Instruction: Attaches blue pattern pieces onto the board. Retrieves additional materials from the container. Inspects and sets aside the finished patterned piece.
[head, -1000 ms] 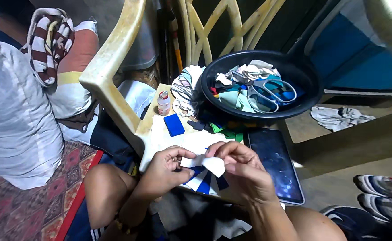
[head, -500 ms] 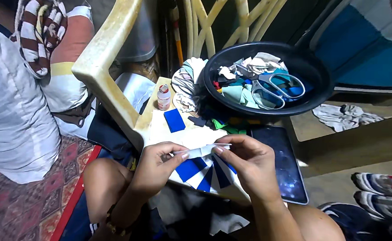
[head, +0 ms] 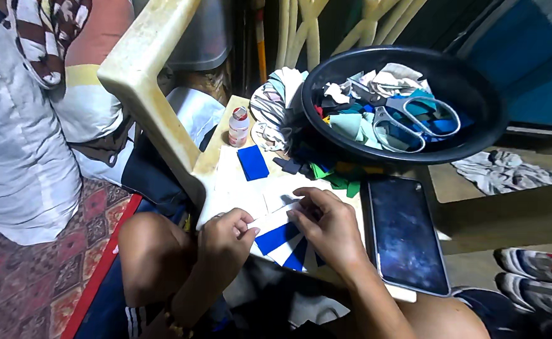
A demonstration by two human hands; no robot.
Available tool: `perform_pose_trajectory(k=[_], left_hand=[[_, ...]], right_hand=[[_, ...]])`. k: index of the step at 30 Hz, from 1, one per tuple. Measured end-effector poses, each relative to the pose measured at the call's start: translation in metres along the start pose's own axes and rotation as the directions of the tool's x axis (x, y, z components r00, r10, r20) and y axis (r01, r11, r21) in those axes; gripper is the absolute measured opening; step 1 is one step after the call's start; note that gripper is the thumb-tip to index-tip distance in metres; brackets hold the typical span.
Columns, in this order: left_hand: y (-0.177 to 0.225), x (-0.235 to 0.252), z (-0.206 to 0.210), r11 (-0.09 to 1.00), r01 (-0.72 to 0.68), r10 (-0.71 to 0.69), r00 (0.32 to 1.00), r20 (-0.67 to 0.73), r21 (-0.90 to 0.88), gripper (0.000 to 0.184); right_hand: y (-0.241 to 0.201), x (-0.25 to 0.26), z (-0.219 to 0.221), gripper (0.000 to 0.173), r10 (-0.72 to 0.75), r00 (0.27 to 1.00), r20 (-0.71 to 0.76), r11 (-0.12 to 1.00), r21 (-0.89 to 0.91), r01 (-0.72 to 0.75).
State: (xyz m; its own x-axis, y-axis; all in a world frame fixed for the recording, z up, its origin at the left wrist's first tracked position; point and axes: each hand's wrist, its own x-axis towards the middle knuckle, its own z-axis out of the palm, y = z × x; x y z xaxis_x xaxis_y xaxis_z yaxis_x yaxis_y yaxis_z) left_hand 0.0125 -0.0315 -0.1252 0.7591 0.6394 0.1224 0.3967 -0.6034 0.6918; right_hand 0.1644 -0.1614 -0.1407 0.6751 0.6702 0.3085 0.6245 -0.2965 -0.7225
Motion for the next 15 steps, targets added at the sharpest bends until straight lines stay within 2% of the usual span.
perform_pose_trajectory(k=[8,15], left_hand=[[0.0030,0.0024,-0.0027,0.998,0.062,-0.063,0.997,0.036,0.011,0.024],[0.0045,0.0035,-0.0018,0.997,0.052,-0.054,0.998,0.028,0.048,0.027]], right_hand=[[-0.0027,-0.0013,-0.0013,0.024,0.009,0.999,0.036,0.999,-0.052,-0.007],[-0.0008,-0.0012,-0.0025,0.024,0.002,0.999,0.055,0.998,-0.066,0.002]])
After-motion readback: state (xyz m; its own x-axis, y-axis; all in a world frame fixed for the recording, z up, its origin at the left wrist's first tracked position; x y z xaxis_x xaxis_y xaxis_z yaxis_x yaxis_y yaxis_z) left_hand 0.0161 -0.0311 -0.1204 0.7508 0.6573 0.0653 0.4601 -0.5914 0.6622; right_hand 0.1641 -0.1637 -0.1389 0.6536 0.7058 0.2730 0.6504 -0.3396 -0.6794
